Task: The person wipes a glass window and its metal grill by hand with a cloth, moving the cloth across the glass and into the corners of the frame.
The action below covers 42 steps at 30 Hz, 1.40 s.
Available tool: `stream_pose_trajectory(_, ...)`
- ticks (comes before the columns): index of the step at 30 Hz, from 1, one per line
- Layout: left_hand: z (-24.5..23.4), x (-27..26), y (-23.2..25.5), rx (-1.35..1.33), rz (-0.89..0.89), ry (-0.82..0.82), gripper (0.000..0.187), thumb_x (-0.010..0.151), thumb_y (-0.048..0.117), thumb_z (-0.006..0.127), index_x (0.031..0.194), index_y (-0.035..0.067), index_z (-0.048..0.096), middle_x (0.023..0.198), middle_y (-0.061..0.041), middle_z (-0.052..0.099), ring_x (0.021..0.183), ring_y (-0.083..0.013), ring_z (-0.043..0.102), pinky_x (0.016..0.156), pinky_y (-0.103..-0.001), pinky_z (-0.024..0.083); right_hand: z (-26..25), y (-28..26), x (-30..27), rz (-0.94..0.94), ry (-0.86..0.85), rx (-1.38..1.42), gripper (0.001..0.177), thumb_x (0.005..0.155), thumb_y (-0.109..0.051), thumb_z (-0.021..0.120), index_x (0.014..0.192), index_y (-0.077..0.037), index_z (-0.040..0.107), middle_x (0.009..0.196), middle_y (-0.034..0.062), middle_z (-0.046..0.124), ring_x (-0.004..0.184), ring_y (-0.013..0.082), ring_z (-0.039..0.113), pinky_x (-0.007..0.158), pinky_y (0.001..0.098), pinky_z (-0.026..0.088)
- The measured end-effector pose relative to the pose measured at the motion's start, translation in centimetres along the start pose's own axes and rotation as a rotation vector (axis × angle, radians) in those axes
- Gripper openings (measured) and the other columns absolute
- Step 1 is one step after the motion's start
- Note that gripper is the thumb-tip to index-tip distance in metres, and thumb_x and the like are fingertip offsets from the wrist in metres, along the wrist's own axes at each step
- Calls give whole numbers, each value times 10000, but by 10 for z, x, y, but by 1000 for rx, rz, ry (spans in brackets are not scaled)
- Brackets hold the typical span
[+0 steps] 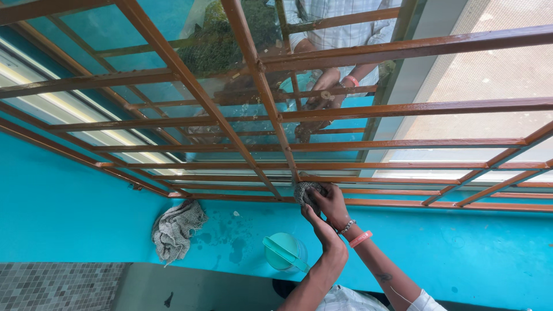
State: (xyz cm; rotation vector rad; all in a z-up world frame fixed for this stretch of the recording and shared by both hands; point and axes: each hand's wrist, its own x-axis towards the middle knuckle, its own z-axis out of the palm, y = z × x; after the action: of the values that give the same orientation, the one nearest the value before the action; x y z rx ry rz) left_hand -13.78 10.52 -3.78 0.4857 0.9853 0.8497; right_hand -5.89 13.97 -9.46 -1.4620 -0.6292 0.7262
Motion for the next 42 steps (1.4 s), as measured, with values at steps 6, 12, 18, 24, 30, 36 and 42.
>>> stream_pose_trajectory(6, 10, -4, -4, 158, 105, 2, 667, 973, 541, 333, 1557, 219, 321, 1581, -32, 391, 1466, -182, 369, 1171, -411, 319, -24, 8, -21, 141, -160, 835, 267, 1036, -121, 583, 1269, 8, 590, 1128, 113, 717, 942, 169, 705, 790, 327, 596)
stream_pose_trajectory(12, 38, -17, -39, 272, 77, -312, 536, 1045, 435, 386, 1379, 66, 585, 1389, -93, 579, 1329, -230, 517, 1122, -399, 382, -123, 22, -57, 4, 8, 1105, 383, 1044, -149, 453, 1408, -48, 514, 1367, 139, 607, 1224, 249, 611, 1058, 433, 484)
stream_pose_trajectory(18, 90, -79, -90, 501, 58, -861, 483, 1071, 375, 402, 1381, 70, 614, 1418, -59, 590, 1371, -181, 505, 1169, -341, 347, -250, 65, -95, -39, 362, 1433, 408, 1086, -287, 452, 1387, -24, 532, 1369, 141, 629, 1253, 254, 618, 1105, 402, 489)
stream_pose_trajectory(24, 109, -95, -150, 723, 214, -814, 470, 1027, 285, 523, 1451, 82, 543, 1482, -83, 507, 1374, -217, 479, 1110, -352, 443, -269, 26, -126, -38, 413, 1535, 366, 1081, -237, 526, 1375, -24, 577, 1325, 130, 666, 1193, 241, 662, 1046, 373, 540)
stream_pose_trajectory(30, 91, -82, -170, 606, 9, -649, 565, 1034, 344, 508, 1538, 110, 402, 1496, -93, 459, 1356, -216, 513, 1110, -374, 452, -250, -28, -127, -169, 521, 205, 423, 999, -15, 555, 1417, -71, 581, 1332, 110, 656, 1189, 196, 641, 975, 331, 559)
stream_pose_trajectory(36, 53, -62, -144, 507, -188, -347, 612, 1028, 494, 382, 1550, 177, 337, 1502, -34, 459, 1370, -178, 495, 1112, -380, 434, -187, -47, -95, -219, 413, -317, 497, 877, 29, 661, 1356, -104, 644, 1252, 148, 614, 1051, 240, 672, 883, 325, 561)
stream_pose_trajectory(42, 7, 2, -109, 161, -282, -73, 634, 986, 531, 366, 1538, 220, 372, 1531, -11, 464, 1399, -184, 465, 1115, -443, 396, -99, -61, -68, -391, 55, -402, 618, 806, 80, 615, 1393, -109, 624, 1281, 174, 633, 1100, 401, 647, 957, 442, 530)
